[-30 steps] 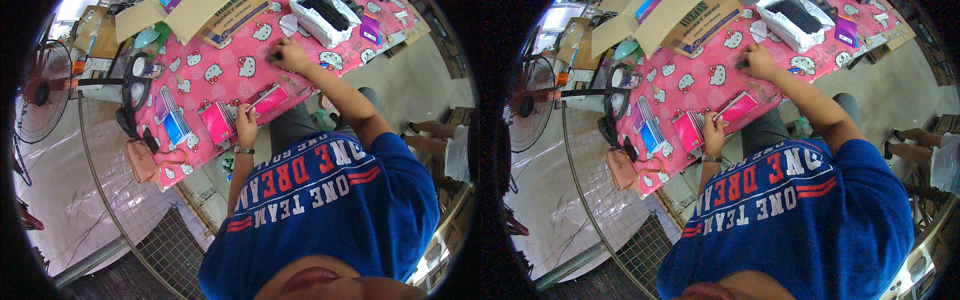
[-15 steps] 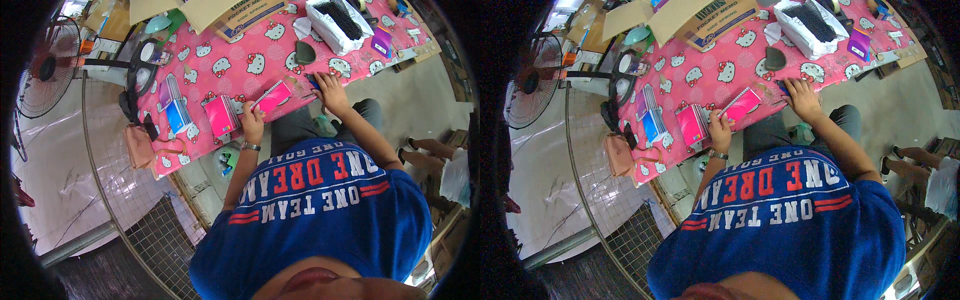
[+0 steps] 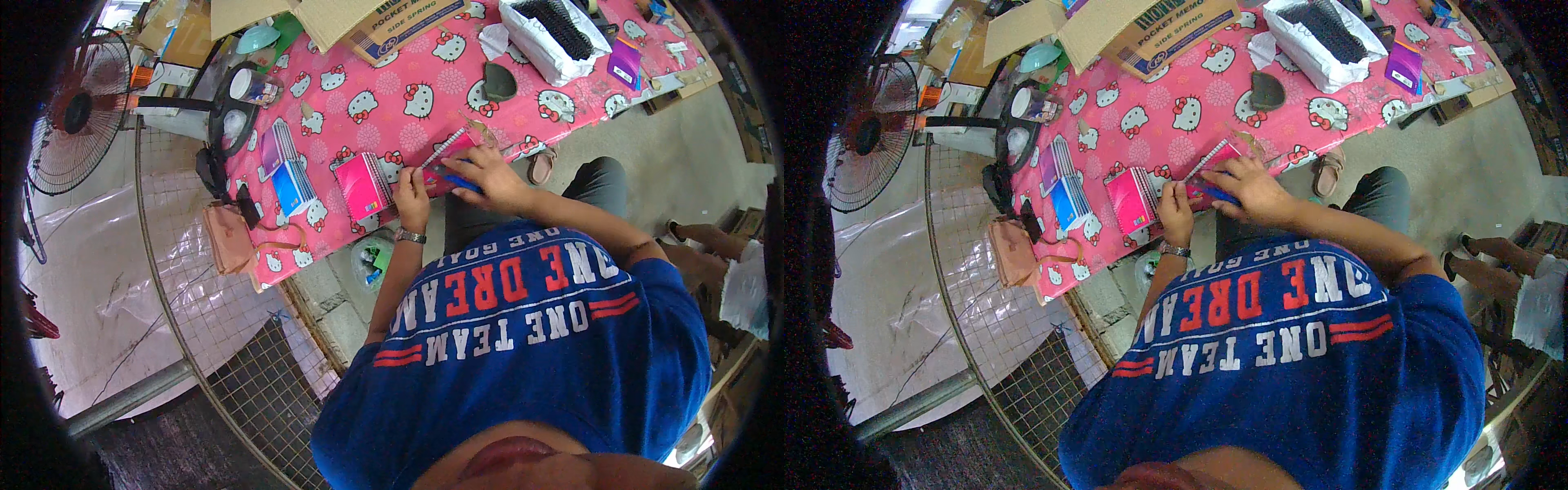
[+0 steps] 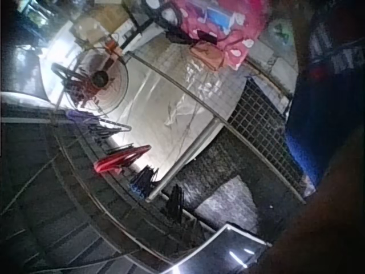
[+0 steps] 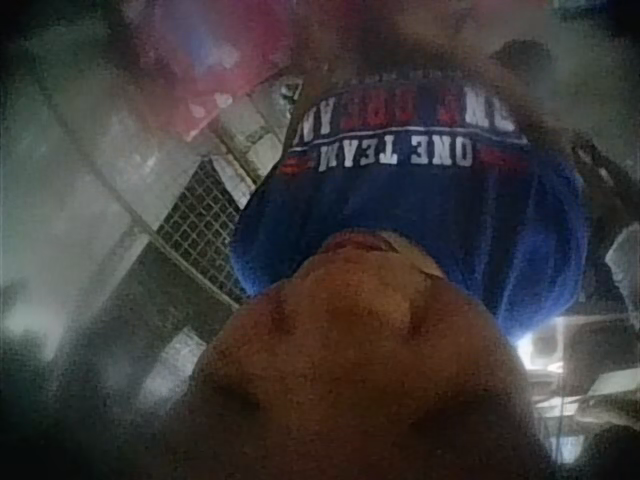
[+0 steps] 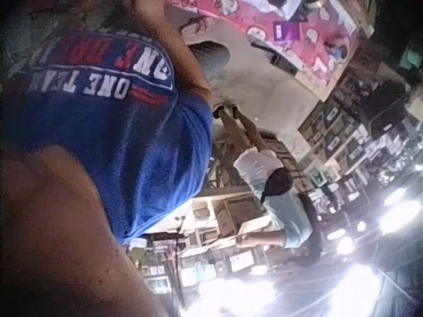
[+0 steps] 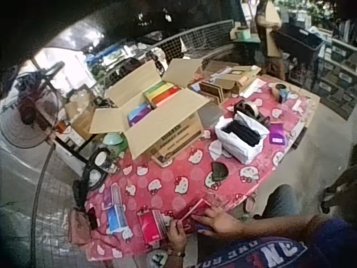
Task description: The person assembles small notebooks by inserting spiral binding through holes in the paper and covers, and then trims the excess binding with a tool.
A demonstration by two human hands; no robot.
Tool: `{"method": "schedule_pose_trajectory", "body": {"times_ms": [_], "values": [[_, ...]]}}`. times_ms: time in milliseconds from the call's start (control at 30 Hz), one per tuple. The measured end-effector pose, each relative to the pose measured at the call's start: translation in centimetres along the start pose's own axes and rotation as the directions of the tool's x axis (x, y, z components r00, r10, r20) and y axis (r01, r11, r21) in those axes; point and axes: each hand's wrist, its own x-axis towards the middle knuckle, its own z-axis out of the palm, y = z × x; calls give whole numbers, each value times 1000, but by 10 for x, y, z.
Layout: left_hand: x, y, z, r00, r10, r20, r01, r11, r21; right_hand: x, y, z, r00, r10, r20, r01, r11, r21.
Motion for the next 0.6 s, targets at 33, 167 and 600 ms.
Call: {"method": "schedule_pose_trajectory", "body": {"times_ms": [33,167,600], "values": [[-1,-3,-1,1000,4,-6,-4,999,-33,2,-4,5,999,1,52,0,1000,-13],[0,1,-6,996,-15,87,-5,975,221,6,-6,16,997,-45,66,54,987,-150],[-4,-16,-7,998,49,41,-51,997,53,7,-18,37,973,181,143,-213,944,253]]}}
